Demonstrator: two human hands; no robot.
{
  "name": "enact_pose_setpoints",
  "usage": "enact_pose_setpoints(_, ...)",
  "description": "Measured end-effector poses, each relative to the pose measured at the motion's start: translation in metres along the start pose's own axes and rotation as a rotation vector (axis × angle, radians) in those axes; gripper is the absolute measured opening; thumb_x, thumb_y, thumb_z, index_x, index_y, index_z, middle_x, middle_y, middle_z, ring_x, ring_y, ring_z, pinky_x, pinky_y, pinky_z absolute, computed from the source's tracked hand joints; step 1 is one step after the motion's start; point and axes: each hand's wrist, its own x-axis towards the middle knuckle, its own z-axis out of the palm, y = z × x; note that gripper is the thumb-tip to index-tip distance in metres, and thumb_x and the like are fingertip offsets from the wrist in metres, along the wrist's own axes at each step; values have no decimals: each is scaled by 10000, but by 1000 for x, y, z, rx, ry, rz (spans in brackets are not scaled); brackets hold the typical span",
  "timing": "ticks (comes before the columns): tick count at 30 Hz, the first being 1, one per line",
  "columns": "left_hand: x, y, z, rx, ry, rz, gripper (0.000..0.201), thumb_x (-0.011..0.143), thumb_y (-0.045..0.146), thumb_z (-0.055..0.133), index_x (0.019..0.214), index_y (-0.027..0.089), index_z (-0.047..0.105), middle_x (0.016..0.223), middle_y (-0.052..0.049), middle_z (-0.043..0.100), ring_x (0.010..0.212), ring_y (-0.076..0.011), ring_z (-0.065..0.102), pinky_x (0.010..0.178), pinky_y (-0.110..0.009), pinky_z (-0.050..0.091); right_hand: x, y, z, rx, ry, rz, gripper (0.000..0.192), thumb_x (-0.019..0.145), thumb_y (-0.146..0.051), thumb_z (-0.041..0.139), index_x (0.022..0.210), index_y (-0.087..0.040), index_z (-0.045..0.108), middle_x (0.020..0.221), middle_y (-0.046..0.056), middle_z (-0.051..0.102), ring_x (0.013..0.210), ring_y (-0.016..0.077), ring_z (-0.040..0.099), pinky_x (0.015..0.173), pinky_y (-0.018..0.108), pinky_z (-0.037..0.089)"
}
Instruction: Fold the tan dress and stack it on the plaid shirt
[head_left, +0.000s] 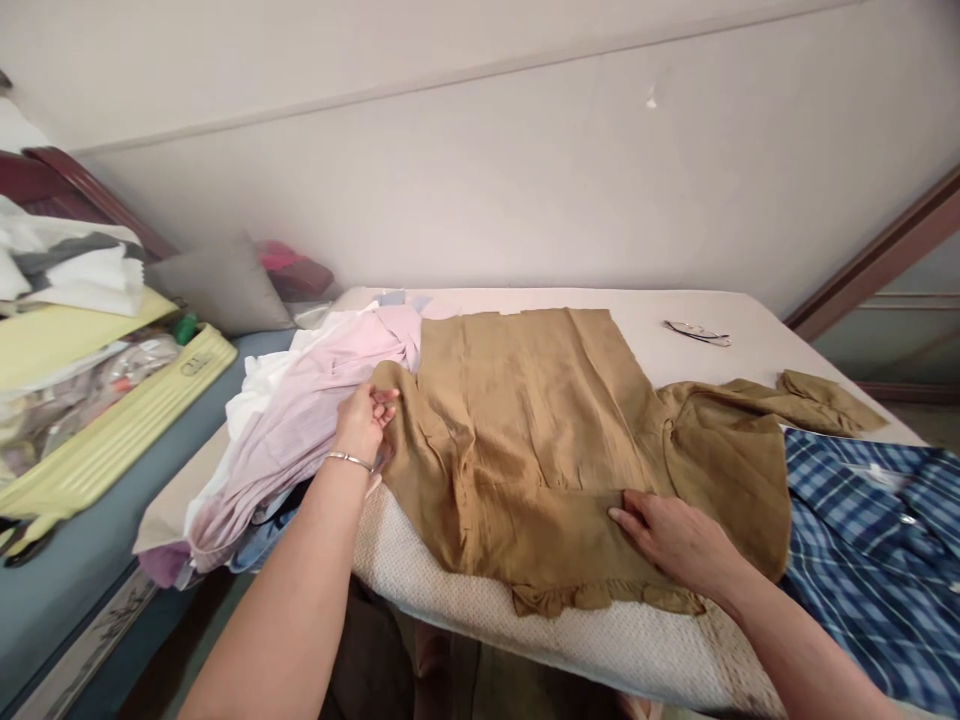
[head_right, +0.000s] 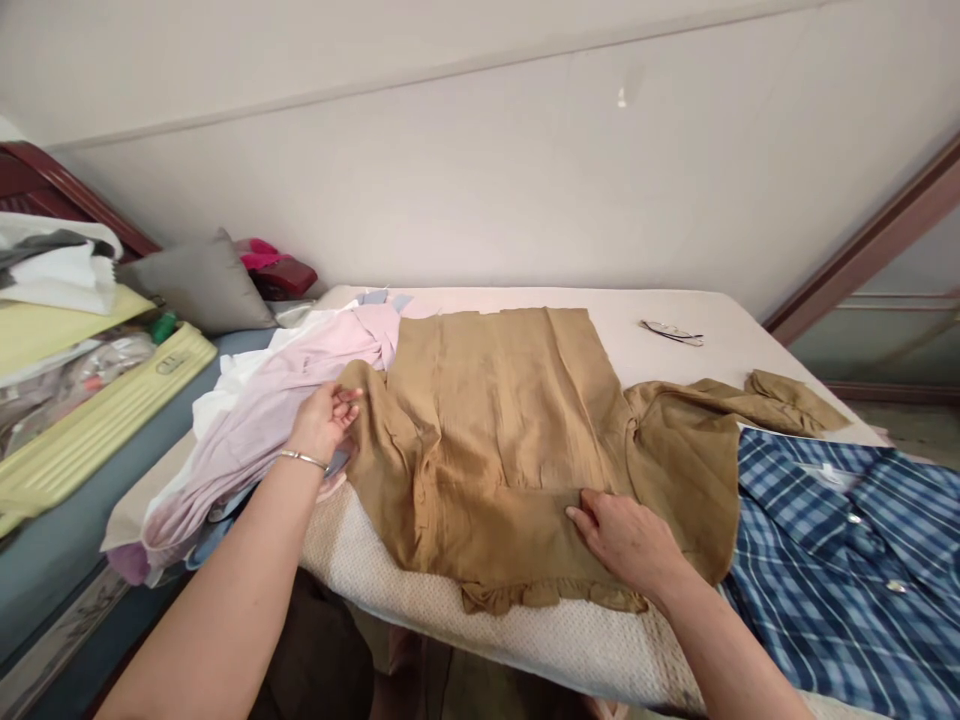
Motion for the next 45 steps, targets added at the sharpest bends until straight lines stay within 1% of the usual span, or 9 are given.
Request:
enact_pose_setpoints(8, -12, 33, -23, -71, 188, 150, 74, 834, 142, 469, 826, 181, 531, 644, -17, 693, 368, -57, 366, 473, -175, 409, -2, -3, -4, -3, -11, 9, 356, 1039, -436, 382, 871, -215, 605, 839, 102, 705, 836, 275, 688, 627, 330, 290)
enact_pose_setpoints(13, -37, 24, -11, -58, 236, 397, 108, 849, 165, 492, 759, 179, 551, 616, -12, 675, 489, -78, 520, 506, -146, 400, -2, -3, -5, 4, -3, 6, 336, 1033, -424, 395, 896, -213, 619, 846, 105, 707, 841, 276, 689, 641, 337, 312)
enact_pose_setpoints(16, -78, 3, 5, 119, -83, 609, 175, 920, 239, 550, 785, 166, 634, 662, -39, 700, 576, -106, 597, 548, -162, 440, -1, -4, -6, -3, -14, 13, 343, 1036, -420, 393, 897, -212, 628, 850, 108, 710, 848, 279, 691, 649, 338, 328)
enact_pose_setpoints(19, -115, -12, 16, 295, -576, 521, 266, 914, 314, 681, 1138, 171, 694, 862, -69, 757, 675, -153, 666, 662, -230, 522, -3, -7, -9, -2, -23, 21, 338, 1035, -409, 403, 895, -211, 639, 847, 107, 711, 848, 276, 695, 654, 334, 346)
enact_pose_setpoints(21, -121, -12, 15, 321, -686, 457, 457, 882, 308, 739, 1313, 194, 635, 976, -73, 758, 768, -186, 703, 773, -276, 540, -4, -9, -12, -5, -30, 27, 335, 1039, -406, 405, 905, -210, 641, 859, 107, 713, 857, 276, 698, 659, 332, 354)
enact_pose_setpoints(30, -87, -35, -61, 1103, -522, 374, 579, 480, 260, 977, 993, 238, 710, 806, -34, 691, 781, -256, 644, 691, -287, 393, 1, -4, -11, 29, -34, 4, 348, 1042, -420, 420, 912, -198, 655, 934, 117, 732, 901, 280, 700, 674, 337, 354)
enact_pose_setpoints(36, -119, -74, -89, 1379, -401, 551, 121, 780, 215, 673, 761, 258, 561, 766, -54, 666, 802, -274, 642, 721, -333, 374, -2, -6, -14, 31, -14, 3, 343, 1033, -412, 441, 936, -188, 681, 935, 119, 738, 919, 270, 700, 690, 332, 363)
enact_pose_setpoints(41, -118, -72, -107, 1444, -122, 587, 226, 818, 236, 568, 695, 280, 384, 677, -49, 593, 749, -288, 623, 709, -363, 370, -4, -7, -16, 46, -7, -6, 328, 1037, -395, 446, 937, -183, 675, 966, 126, 739, 943, 276, 698, 715, 334, 371)
enact_pose_setpoints(45, -129, -83, -108, 1412, -141, 482, 98, 840, 299, 561, 880, 264, 479, 800, -106, 680, 858, -330, 671, 736, -377, 377, -4, -3, -7, 34, 0, -11, 324, 1043, -383, 432, 900, -189, 649, 928, 110, 732, 911, 265, 699, 710, 322, 365)
